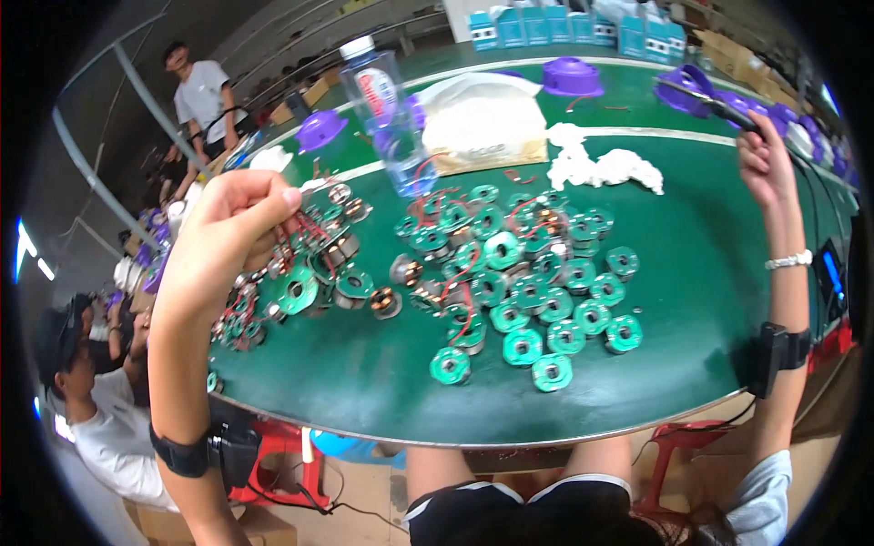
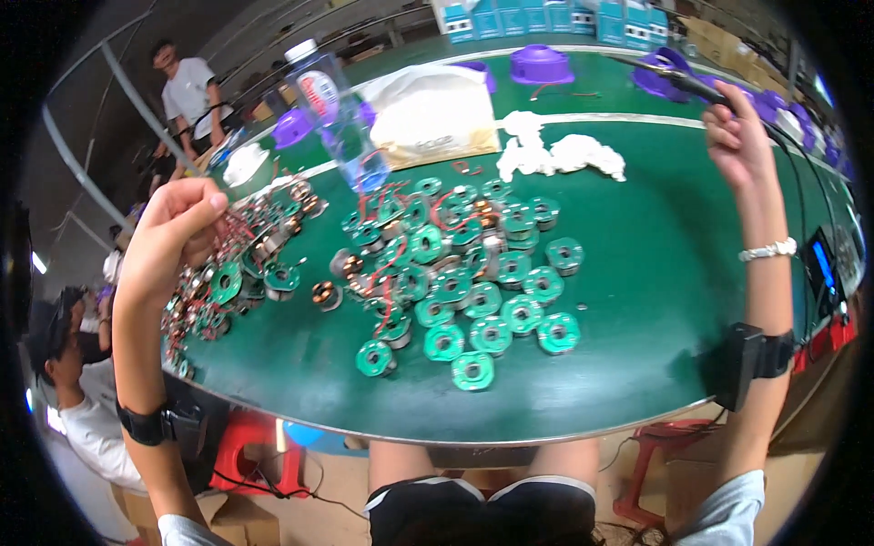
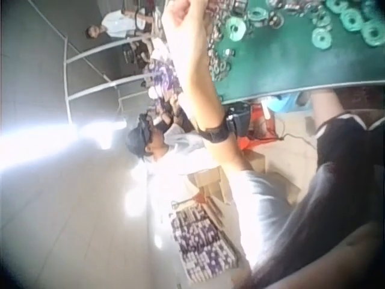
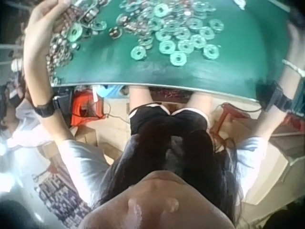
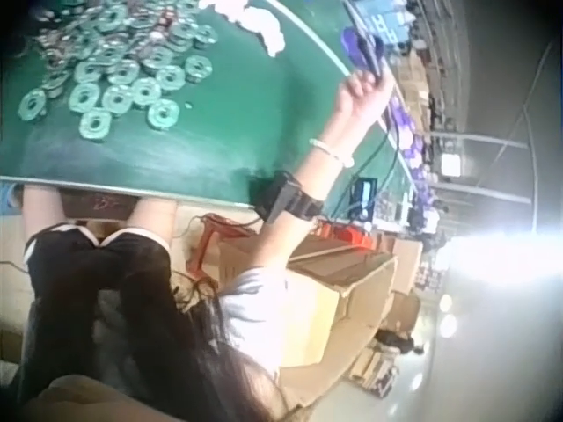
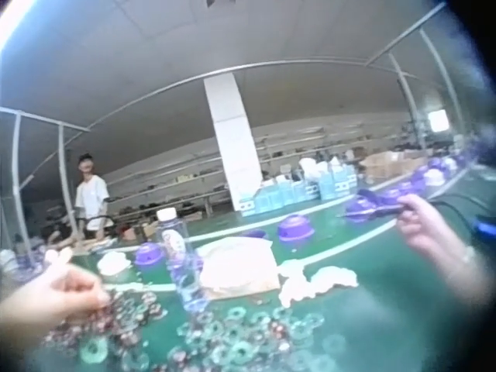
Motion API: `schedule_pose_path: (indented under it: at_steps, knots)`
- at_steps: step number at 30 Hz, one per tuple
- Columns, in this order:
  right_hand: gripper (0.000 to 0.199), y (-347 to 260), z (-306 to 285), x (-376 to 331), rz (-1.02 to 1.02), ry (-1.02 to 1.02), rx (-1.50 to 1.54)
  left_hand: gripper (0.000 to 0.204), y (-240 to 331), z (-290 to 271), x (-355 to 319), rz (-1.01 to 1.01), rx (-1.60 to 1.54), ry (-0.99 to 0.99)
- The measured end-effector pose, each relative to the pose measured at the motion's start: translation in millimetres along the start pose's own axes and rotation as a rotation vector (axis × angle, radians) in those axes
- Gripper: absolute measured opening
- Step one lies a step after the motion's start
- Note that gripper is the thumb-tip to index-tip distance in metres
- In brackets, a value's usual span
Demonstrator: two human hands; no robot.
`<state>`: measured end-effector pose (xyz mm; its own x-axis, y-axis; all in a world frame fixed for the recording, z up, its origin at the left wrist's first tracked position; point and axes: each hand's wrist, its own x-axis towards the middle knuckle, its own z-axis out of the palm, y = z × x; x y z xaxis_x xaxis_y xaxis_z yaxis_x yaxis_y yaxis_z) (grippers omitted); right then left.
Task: Soldering copper wires onto small green electronic circuit boards using a soldering iron.
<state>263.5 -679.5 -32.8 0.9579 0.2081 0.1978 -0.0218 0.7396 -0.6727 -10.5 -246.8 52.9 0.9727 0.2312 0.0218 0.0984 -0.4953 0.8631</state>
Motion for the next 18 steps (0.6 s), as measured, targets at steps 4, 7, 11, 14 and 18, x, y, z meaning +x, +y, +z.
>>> schedule_pose_path:
  at_steps: [4, 7, 11, 14, 18]
  knots:
    - [0.016, -6.5, 15.9, -14.1, 0.041, -0.048, 0.001, 0.020, 35.2, 39.8, 5.1, 0.115, -0.118, -0.017]
    - [0.018, -7.5, 19.3, -18.8, 0.010, 0.007, -0.019, 0.018, 53.0, 70.6, 18.3, 0.189, -0.186, -0.096]
    - [0.019, -5.0, 20.1, -17.9, 0.025, 0.003, 0.004, 0.015, 68.7, 118.1, 36.9, 0.314, -0.128, -0.257]
    - [0.020, -5.1, 16.4, -15.4, 0.025, 0.004, 0.013, 0.019, 69.7, 153.2, 45.7, 0.373, 0.034, -0.367]
    - [0.021, -6.9, 14.1, -15.5, 0.042, 0.029, 0.038, 0.019, 55.7, 174.2, 41.1, 0.477, 0.376, -0.284]
